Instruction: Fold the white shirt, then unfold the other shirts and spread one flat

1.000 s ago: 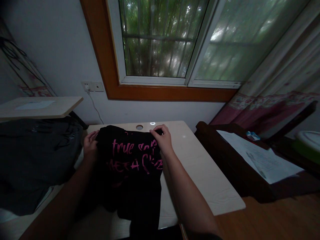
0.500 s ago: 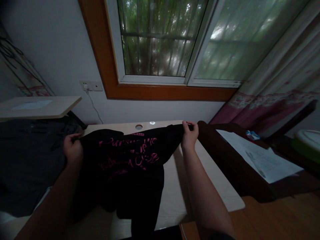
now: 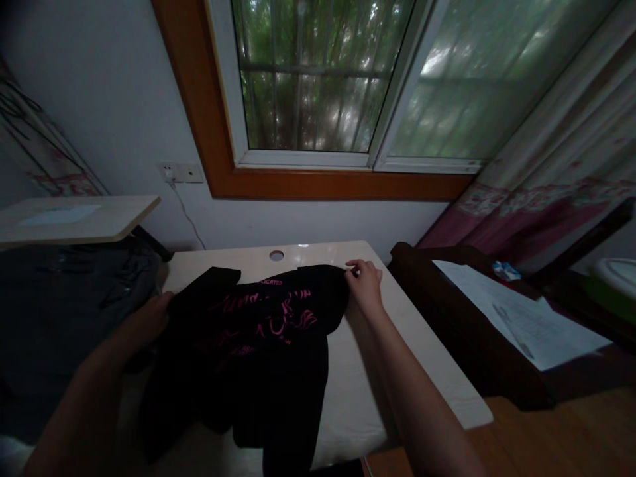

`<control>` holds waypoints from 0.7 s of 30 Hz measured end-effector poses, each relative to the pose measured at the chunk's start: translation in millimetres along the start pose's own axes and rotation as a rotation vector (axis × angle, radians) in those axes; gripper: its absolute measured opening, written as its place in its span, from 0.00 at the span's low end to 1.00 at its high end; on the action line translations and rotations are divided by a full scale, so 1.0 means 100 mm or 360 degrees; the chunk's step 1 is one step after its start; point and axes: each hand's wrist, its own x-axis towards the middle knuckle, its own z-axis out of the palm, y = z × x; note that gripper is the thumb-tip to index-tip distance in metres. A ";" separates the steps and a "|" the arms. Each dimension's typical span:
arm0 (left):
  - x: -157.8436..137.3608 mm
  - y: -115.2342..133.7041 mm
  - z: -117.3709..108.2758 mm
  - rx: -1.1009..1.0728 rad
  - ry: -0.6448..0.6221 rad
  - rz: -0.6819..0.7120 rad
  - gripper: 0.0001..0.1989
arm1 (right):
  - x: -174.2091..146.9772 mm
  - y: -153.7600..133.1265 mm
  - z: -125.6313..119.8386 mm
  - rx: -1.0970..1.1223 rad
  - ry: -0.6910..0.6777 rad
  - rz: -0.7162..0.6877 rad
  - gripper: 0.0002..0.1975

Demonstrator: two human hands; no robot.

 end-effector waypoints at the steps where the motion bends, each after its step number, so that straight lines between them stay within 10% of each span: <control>1: -0.07 -0.01 -0.03 0.0052 -0.0053 -0.0001 0.18 | -0.02 -0.05 -0.02 -0.0060 -0.0005 -0.0084 0.13; 10: -0.10 0.47 -0.44 0.0210 0.0489 0.0508 0.23 | -0.19 -0.76 0.15 -0.0002 -0.0514 -0.0515 0.16; 15: 0.41 0.98 -0.32 -0.0029 0.0261 0.0930 0.23 | -0.20 -0.90 0.36 -0.0139 -0.0756 -0.0439 0.11; 21: 0.82 1.08 0.00 -0.0088 -0.0028 0.1008 0.18 | -0.01 -0.60 -0.04 0.0417 -0.0153 -0.0111 0.09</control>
